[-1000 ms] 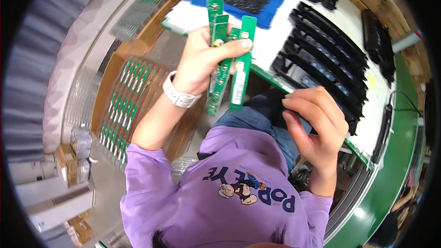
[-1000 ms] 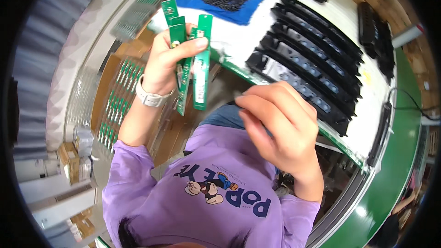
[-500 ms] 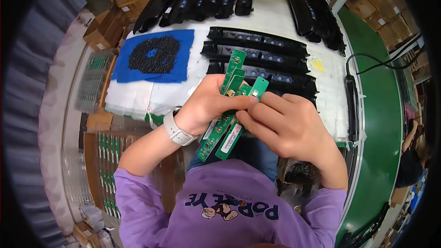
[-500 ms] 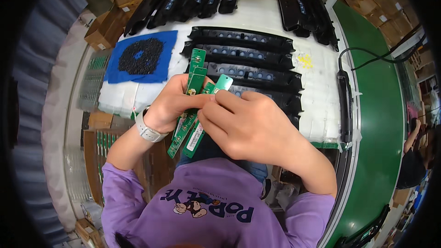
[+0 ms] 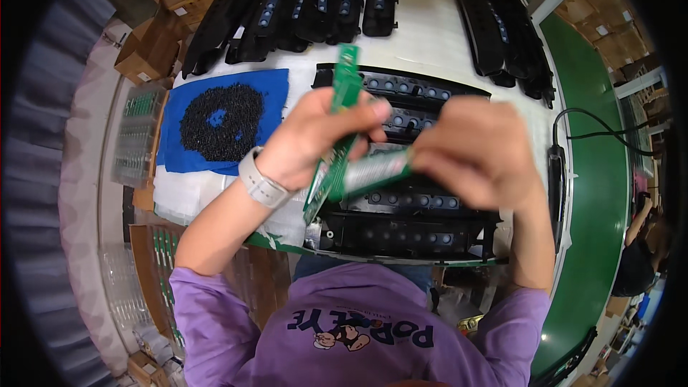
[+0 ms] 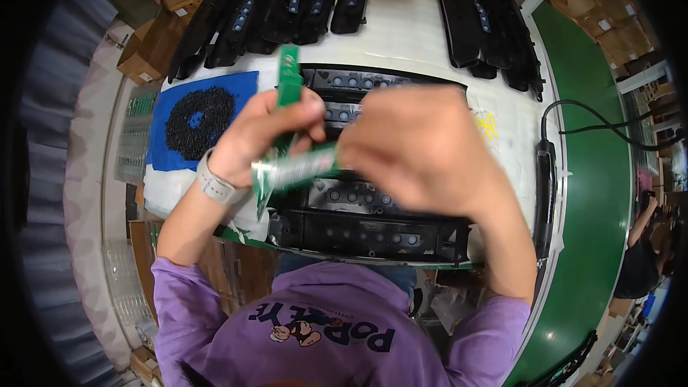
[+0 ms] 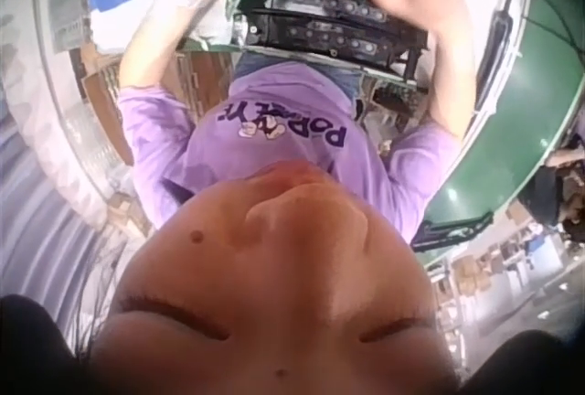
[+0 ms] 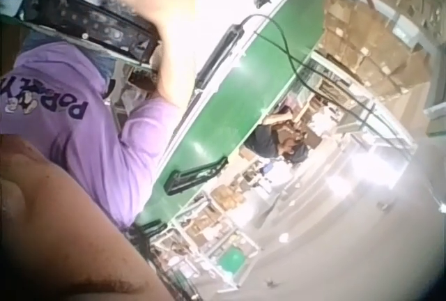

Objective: Assembling electronic components by inserting small pins and mounting circuit boards onto plastic housings.

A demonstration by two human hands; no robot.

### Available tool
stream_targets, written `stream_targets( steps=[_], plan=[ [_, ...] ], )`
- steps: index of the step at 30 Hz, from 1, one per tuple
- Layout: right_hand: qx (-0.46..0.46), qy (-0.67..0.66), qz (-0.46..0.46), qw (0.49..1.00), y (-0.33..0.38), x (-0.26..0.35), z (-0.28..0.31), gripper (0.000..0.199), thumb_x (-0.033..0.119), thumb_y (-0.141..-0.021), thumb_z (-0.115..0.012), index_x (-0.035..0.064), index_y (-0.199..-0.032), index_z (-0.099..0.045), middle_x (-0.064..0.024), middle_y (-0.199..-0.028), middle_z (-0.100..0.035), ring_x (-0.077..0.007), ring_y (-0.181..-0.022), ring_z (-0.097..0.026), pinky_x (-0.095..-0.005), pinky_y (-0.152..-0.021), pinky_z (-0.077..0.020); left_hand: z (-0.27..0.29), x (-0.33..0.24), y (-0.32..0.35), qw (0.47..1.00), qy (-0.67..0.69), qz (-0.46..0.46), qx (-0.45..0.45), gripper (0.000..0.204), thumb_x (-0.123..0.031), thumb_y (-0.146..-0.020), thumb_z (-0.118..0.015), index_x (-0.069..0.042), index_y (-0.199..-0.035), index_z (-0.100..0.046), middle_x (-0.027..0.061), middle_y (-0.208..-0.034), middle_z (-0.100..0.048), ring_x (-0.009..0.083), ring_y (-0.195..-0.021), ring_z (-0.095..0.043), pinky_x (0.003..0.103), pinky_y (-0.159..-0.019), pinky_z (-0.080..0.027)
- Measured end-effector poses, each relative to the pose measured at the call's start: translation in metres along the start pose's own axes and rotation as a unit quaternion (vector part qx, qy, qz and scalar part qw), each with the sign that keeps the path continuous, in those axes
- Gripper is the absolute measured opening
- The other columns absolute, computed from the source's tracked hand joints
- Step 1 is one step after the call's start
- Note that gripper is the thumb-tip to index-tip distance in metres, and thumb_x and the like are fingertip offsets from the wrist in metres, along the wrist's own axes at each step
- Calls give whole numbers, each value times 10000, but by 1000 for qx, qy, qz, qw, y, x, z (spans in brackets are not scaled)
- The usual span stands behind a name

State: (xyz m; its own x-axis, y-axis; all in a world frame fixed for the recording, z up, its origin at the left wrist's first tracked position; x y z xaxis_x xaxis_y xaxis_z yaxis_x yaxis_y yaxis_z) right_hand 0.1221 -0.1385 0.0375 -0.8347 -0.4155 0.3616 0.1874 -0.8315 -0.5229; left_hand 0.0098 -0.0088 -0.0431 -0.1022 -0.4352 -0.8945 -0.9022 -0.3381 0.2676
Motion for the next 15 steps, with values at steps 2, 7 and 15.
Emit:
stream_targets(
  steps=[2,7,15],
  plan=[
    [-52,-2,-120,991,-4,-35,15,62,70,-699,-682,18,-724,-660,-51,-650,-583,-133,-553,-530,-277,-470,-386,17,-9,-5,996,88,-7,-7,189,-240,-872,-612,-56,-836,-597,15,-688,-595,67,-511,-519,192,-431,-384],
    [-3,37,-274,961,1,-120,-5,113,118,-721,-684,14,-764,-696,-113,-664,-637,-206,-581,-601,-302,-560,-466,47,-3,-5,982,179,-30,-51,113,-181,-850,-598,-72,-867,-578,-4,-741,-575,58,-614,-506,209,-502,-404],
    [96,59,-285,952,2,-125,-38,82,60,-707,-690,1,-762,-676,-91,-662,-606,-164,-554,-558,-271,-541,-446,44,-6,17,970,217,-98,-44,136,-121,-814,-603,2,-870,-591,30,-715,-520,73,-581,-463,214,-488,-375]
  ],
)
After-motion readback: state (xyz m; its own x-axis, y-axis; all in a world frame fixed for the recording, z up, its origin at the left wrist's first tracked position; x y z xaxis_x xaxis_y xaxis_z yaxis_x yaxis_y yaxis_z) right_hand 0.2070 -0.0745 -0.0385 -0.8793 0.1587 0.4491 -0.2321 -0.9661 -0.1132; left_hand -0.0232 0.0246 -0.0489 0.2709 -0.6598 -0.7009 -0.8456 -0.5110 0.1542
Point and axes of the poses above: each hand's wrist, its own y-axis away from the middle knuckle, its own z-axis out of the back of the hand, x = y × z, the point moved 4 cm from there along -y, towards the middle knuckle
